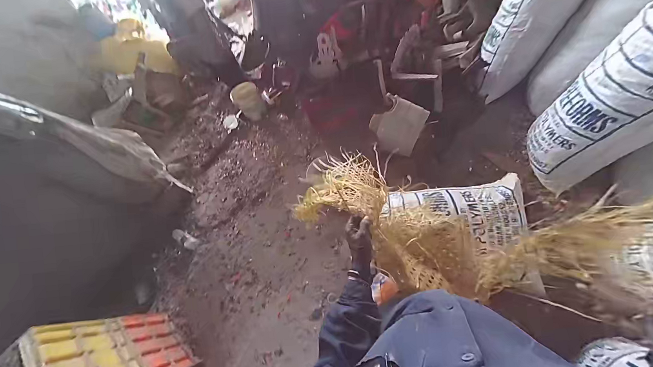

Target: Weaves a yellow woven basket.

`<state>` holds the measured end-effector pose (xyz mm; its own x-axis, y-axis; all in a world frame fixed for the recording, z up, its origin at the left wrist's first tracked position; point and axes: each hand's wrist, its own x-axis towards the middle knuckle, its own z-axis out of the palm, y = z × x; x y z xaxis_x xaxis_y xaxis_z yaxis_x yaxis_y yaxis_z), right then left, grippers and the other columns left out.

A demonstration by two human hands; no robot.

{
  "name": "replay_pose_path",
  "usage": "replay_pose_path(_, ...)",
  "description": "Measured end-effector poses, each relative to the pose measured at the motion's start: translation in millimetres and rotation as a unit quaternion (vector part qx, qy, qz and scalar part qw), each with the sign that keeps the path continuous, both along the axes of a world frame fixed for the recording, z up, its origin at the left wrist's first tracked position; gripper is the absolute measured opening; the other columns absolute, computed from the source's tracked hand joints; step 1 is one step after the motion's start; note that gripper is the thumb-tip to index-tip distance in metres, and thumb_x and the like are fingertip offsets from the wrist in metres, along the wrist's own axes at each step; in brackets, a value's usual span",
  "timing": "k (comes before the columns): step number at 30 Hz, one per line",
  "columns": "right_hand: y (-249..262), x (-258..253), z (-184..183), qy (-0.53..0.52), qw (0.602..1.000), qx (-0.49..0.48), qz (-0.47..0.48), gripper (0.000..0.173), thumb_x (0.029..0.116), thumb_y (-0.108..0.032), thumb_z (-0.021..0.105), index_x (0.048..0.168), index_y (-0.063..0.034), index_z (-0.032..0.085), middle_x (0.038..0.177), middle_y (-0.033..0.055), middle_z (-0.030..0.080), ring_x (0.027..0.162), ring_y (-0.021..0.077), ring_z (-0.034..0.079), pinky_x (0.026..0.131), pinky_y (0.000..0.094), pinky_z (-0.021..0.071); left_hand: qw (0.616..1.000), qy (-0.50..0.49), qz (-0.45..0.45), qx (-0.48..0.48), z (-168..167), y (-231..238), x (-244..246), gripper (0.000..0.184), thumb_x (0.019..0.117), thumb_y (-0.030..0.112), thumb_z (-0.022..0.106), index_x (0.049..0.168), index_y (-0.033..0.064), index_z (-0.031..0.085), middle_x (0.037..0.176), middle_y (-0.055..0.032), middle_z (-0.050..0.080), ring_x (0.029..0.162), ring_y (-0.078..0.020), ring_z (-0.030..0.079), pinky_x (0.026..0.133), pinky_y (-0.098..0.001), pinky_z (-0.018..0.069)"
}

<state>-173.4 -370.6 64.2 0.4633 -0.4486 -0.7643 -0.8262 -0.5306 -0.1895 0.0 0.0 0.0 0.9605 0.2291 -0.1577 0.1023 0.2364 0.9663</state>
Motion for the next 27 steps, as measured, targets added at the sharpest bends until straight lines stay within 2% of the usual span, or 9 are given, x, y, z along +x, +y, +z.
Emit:
replay_pose_path(1,-22,-13,-49,-0.079,0.996,0.019,-0.026,0.048,0.1079,-0.012,0.047,0.149,0.0090,0.036,0.138,0.0332,0.051,0.106,0.0318,0.060,0.091,0.0413,0.0490,0.999,0.025,-0.005,0.019,-12,-4,-5,0.006,0.0975,-0.002,0.054,0.096,-0.0052,0.059,0.070,0.0014,0.054,0.054,-0.0003,0.046,0.052,-0.0170,0.0415)
replay_pose_path(3,-40,-29,-124,-0.160,0.977,0.052,-0.134,0.049,0.1056,-0.015,0.054,0.148,0.0059,0.041,0.133,0.0334,0.056,0.101,0.0369,0.066,0.083,0.0487,0.0551,0.995,0.070,-0.027,0.068,-28,-10,-16,0.010,0.0984,0.002,0.056,0.099,-0.0074,0.060,0.073,-0.0010,0.054,0.057,-0.0027,0.046,0.055,-0.0200,0.0422)
replay_pose_path(6,-50,-23,-144,-0.057,0.969,0.086,-0.224,0.047,0.1104,-0.026,0.042,0.151,-0.0019,0.040,0.142,0.0260,0.054,0.117,0.0357,0.062,0.096,0.0508,0.0487,0.986,0.083,-0.063,0.130,-30,-24,-28,0.013,0.0989,0.003,0.056,0.099,-0.0092,0.060,0.076,-0.0029,0.054,0.064,-0.0045,0.048,0.063,-0.0224,0.0438)
replay_pose_path(10,-116,-25,-179,-0.094,0.986,0.008,-0.137,0.042,0.1093,-0.019,0.046,0.141,0.0089,0.049,0.129,0.0374,0.057,0.108,0.0469,0.062,0.092,0.0597,0.0481,0.960,0.055,-0.127,0.245,-10,-46,-41,0.016,0.0972,0.004,0.058,0.098,-0.0115,0.063,0.078,-0.0086,0.058,0.071,-0.0093,0.053,0.071,-0.0273,0.0461)
replay_pose_path(13,-124,8,-147,-0.175,0.971,0.046,-0.155,0.043,0.1102,-0.019,0.044,0.148,0.0022,0.043,0.127,0.0313,0.058,0.098,0.0351,0.063,0.084,0.0504,0.0509,0.942,-0.024,-0.154,0.298,5,-68,-49,0.017,0.0935,0.004,0.061,0.093,-0.0126,0.065,0.076,-0.0118,0.060,0.064,-0.0103,0.052,0.064,-0.0266,0.0462)
replay_pose_path(16,-102,60,-113,-0.292,0.948,0.095,-0.086,0.041,0.1071,-0.014,0.047,0.143,0.0057,0.048,0.123,0.0299,0.061,0.093,0.0289,0.065,0.084,0.0452,0.0532,0.904,-0.125,-0.161,0.375,23,-92,-55,0.015,0.0878,0.000,0.066,0.088,-0.0146,0.068,0.079,-0.0215,0.066,0.062,-0.0214,0.060,0.063,-0.0324,0.0512)
replay_pose_path(20,-34,135,-48,-0.440,0.867,0.235,0.007,0.034,0.1025,-0.015,0.051,0.128,0.0072,0.057,0.100,0.0068,0.067,0.081,0.0027,0.065,0.079,0.0228,0.0555,0.862,-0.215,-0.166,0.429,37,-117,-56,0.010,0.0843,-0.002,0.068,0.085,-0.0118,0.071,0.085,-0.0233,0.071,0.070,-0.0276,0.070,0.067,-0.0357,0.0580)
replay_pose_path(24,26,186,7,-0.491,0.776,0.371,0.139,0.022,0.0987,-0.005,0.050,0.112,0.0032,0.067,0.098,-0.0004,0.069,0.083,0.0006,0.063,0.082,0.0228,0.0538,0.831,-0.262,-0.167,0.461,37,-132,-56,0.008,0.0800,-0.001,0.070,0.081,-0.0088,0.070,0.084,-0.0218,0.072,0.070,-0.0290,0.072,0.064,-0.0384,0.0590)
replay_pose_path(27,49,218,23,-0.474,0.763,0.388,0.203,0.022,0.1043,-0.008,0.050,0.108,0.0018,0.070,0.079,-0.0027,0.061,0.065,-0.0021,0.050,0.065,0.0177,0.0446,0.818,-0.246,-0.203,0.478,45,-137,-56,0.010,0.0822,0.000,0.067,0.085,-0.0093,0.071,0.084,-0.0225,0.072,0.071,-0.0331,0.072,0.065,-0.0442,0.0588)
